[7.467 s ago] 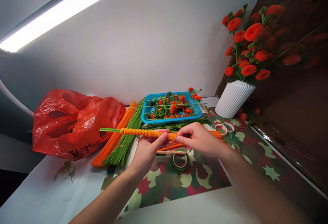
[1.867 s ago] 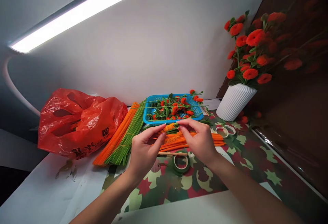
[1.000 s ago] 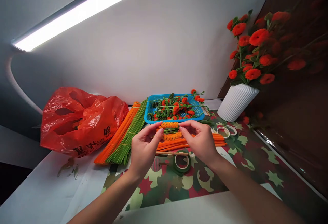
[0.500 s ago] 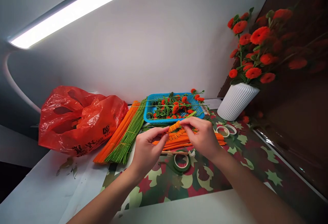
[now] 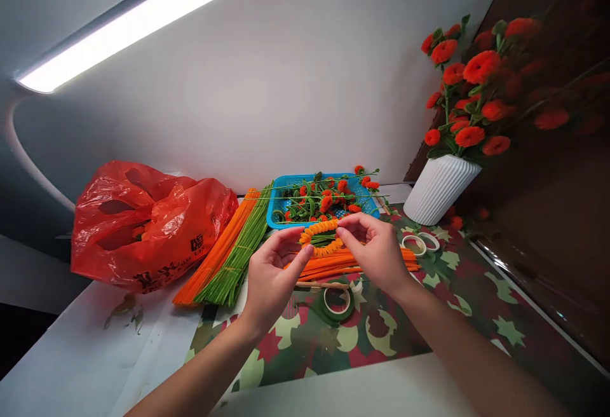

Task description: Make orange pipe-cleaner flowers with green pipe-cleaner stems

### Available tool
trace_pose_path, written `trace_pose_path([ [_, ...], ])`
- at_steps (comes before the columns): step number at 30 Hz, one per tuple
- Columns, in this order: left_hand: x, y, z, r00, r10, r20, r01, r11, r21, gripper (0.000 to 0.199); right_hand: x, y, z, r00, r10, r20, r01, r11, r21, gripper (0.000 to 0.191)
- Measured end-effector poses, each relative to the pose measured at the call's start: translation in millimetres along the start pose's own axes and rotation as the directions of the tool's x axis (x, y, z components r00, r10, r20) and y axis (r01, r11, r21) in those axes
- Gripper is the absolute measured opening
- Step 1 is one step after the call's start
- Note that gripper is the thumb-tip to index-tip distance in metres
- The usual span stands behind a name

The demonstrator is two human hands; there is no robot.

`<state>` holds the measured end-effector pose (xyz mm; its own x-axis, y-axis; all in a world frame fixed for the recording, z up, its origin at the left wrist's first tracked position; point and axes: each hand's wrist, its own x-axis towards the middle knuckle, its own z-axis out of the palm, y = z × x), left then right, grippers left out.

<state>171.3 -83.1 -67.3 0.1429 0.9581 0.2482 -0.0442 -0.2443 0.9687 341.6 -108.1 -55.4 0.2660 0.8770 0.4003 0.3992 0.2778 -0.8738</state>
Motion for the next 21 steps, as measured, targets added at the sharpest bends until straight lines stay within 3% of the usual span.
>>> trace_pose_path([
  [5, 1, 3, -1.0, 0.999, -0.019, -0.036, 0.016, 0.997, -0.073, 0.016, -1, -4, 1, 0.998, -0.063, 0.025, 0.063, 0.998, -0.021, 0.007],
  [13, 1, 1, -0.9, 0.998, 0.001, -0.063, -0.002, 1.000, -0.018, 0.017, -1, -2, -1, 1.000, -0.017, 0.021, 0.018, 0.999, -0.040, 0.010],
  [21, 2, -5, -4.7, 0.992, 0.086, 0.089, -0.095, 0.989, 0.110, 0.011, 8, -7, -15, 0.973, -0.176, 0.150, 0.200, 0.965, -0.166, 0.011],
])
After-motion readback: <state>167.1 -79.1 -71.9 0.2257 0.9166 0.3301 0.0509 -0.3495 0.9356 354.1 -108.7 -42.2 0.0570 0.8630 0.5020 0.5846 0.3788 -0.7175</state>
